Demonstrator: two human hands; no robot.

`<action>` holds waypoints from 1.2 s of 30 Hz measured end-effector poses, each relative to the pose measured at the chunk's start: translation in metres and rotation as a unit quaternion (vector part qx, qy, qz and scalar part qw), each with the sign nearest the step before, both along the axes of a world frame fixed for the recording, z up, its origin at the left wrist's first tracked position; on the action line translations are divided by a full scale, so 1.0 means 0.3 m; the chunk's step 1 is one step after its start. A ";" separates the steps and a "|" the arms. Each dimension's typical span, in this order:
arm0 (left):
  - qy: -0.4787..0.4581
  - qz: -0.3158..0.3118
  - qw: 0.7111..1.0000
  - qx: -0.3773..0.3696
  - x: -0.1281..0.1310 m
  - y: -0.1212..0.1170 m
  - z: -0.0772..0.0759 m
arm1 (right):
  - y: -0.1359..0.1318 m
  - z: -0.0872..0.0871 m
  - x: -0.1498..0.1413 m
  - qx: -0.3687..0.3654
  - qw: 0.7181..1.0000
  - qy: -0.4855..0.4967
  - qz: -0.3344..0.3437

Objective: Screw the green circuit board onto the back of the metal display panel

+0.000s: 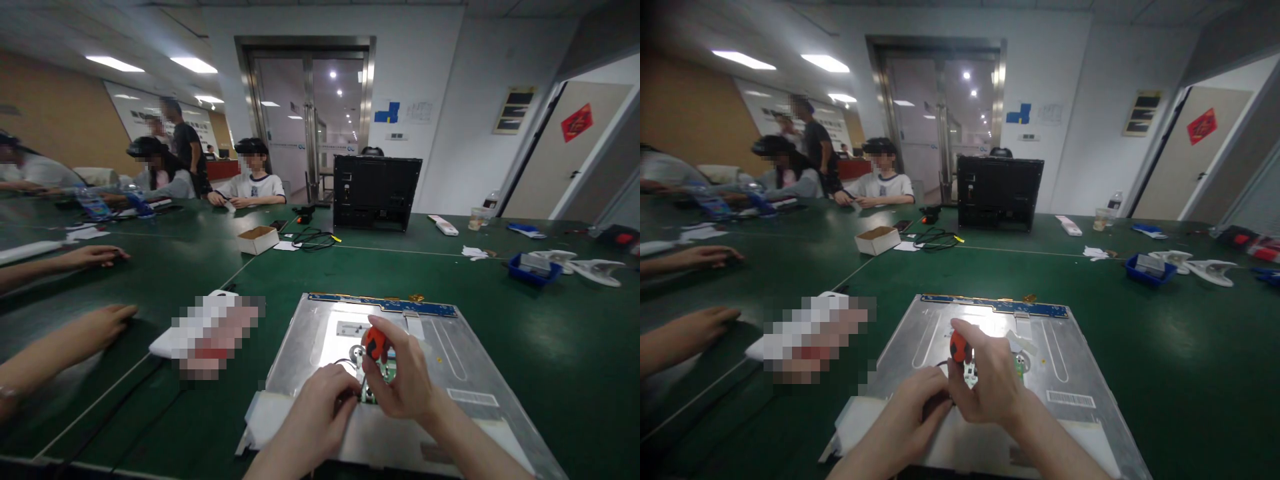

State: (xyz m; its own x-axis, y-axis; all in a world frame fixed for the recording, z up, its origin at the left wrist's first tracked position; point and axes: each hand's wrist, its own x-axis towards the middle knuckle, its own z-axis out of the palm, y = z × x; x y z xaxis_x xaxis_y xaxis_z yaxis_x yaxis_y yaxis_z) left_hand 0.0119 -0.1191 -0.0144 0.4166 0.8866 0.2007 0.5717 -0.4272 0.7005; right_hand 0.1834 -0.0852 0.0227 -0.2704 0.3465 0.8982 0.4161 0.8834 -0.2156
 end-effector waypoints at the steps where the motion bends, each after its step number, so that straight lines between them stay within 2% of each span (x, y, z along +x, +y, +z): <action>1: -0.002 -0.001 1.000 0.000 0.000 0.000 -0.002 | -0.001 0.000 -0.001 -0.001 1.000 0.001 -0.001; 12: -0.003 0.000 1.000 0.013 0.001 0.008 -0.023 | 0.005 -0.021 -0.006 0.000 1.000 0.009 -0.030; 26: -0.006 0.004 0.999 0.033 -0.002 0.006 -0.019 | 0.012 -0.035 -0.017 0.002 0.999 0.028 -0.035; 36: -0.012 0.001 0.999 0.031 0.004 0.001 -0.005 | -0.004 0.004 -0.004 0.006 1.000 0.000 0.004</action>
State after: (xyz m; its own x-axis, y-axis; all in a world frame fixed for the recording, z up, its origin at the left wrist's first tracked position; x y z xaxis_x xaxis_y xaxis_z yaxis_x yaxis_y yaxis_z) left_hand 0.0132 -0.1189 -0.0159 0.4085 0.8731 0.2662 0.5557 -0.4693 0.6863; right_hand 0.1822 -0.0863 0.0240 -0.2740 0.3339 0.9019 0.4088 0.8893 -0.2050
